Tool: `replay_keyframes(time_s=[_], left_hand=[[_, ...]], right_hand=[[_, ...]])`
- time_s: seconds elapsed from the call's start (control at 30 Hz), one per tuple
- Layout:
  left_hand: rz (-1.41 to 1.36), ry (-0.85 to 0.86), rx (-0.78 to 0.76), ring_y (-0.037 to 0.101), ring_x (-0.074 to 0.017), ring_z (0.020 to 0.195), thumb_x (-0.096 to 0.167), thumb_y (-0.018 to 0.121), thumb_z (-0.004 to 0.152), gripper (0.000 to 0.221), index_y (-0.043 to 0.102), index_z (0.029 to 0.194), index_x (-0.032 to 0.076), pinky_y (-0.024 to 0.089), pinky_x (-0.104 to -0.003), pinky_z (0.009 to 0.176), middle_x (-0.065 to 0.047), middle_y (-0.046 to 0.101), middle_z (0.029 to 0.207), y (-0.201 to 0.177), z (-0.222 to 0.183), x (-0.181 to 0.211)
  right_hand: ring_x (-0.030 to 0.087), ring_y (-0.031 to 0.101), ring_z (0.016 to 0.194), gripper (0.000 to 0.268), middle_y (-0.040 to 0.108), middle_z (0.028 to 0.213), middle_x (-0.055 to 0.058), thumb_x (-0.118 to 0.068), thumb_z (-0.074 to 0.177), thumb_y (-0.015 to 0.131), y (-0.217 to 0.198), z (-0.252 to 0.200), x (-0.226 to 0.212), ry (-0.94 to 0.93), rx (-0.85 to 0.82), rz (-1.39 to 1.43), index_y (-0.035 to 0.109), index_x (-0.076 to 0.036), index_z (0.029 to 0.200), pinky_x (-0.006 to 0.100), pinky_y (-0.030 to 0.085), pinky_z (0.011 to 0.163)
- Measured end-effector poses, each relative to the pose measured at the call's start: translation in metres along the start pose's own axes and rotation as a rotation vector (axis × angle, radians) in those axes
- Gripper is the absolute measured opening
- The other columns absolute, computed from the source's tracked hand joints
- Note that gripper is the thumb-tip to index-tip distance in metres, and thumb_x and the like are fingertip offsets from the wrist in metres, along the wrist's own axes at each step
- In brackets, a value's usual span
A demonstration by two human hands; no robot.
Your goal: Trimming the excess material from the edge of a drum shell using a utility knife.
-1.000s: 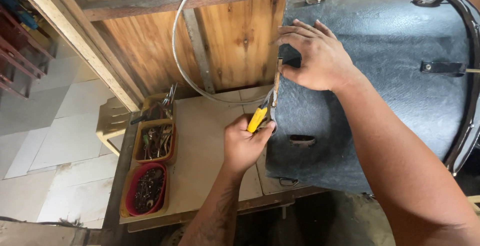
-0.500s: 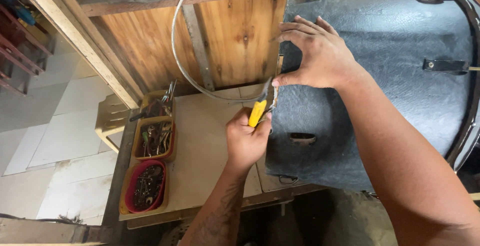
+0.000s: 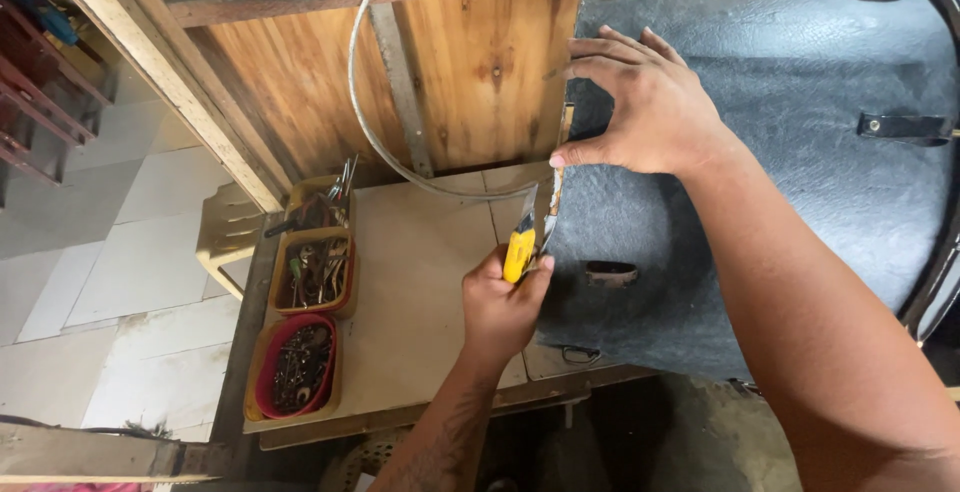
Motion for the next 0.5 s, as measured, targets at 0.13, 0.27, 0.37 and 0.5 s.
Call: replay_keyframes(time_s=[0.13, 0.27, 0.37, 0.5], left_hand=[[-0.007, -0.105, -0.044, 0.046, -0.0088, 0.059, 0.026, 0.076, 0.090, 0.021, 0.066, 0.077, 0.013, 0.041, -0.030, 0.056, 0.005, 0.052, 0.062, -0.003, -0.011, -0.029], [-0.097, -0.174, 0.107, 0.041, -0.0086, 0.060, 0.035, 0.071, 0.093, 0.034, 0.056, 0.070, 0.014, 0.037, -0.031, 0.057, 0.006, 0.043, 0.058, -0.030, -0.012, -0.051], [-0.121, -0.118, 0.081, 0.045, -0.0100, 0.060, 0.043, 0.054, 0.099, 0.035, 0.064, 0.101, 0.010, 0.039, -0.031, 0.056, 0.003, 0.049, 0.065, -0.045, -0.002, -0.041], [-0.127, -0.032, 0.033, 0.044, -0.0077, 0.054, 0.035, 0.048, 0.105, 0.036, 0.061, 0.126, 0.009, 0.039, -0.029, 0.050, 0.004, 0.046, 0.067, -0.052, 0.010, -0.030]], right_hand=[[0.041, 0.054, 0.139, 0.081, 0.064, 0.143, 0.013, -0.064, 0.072, 0.085, -0.008, -0.014, -0.013, -0.127, 0.170, -0.017, 0.071, -0.008, 0.129, 0.059, 0.038, 0.114], [0.046, 0.052, 0.140, 0.046, 0.059, 0.147, 0.018, -0.045, 0.103, 0.066, -0.012, -0.029, -0.031, -0.161, 0.232, -0.130, 0.070, -0.007, 0.128, 0.063, 0.039, 0.115], [0.046, 0.055, 0.136, 0.037, 0.058, 0.145, 0.021, -0.034, 0.107, 0.064, -0.016, -0.037, -0.041, -0.173, 0.296, -0.190, 0.072, -0.004, 0.128, 0.060, 0.045, 0.112], [0.046, 0.060, 0.128, 0.031, 0.063, 0.135, 0.024, -0.017, 0.105, 0.068, -0.017, -0.041, -0.048, -0.185, 0.296, -0.190, 0.070, 0.004, 0.128, 0.057, 0.048, 0.110]])
Point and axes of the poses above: each hand's wrist, its own z-axis towards the middle knuckle, its own y-axis out of the palm, x = y × z, the point moved 7 cm from there along z, towards the middle knuckle
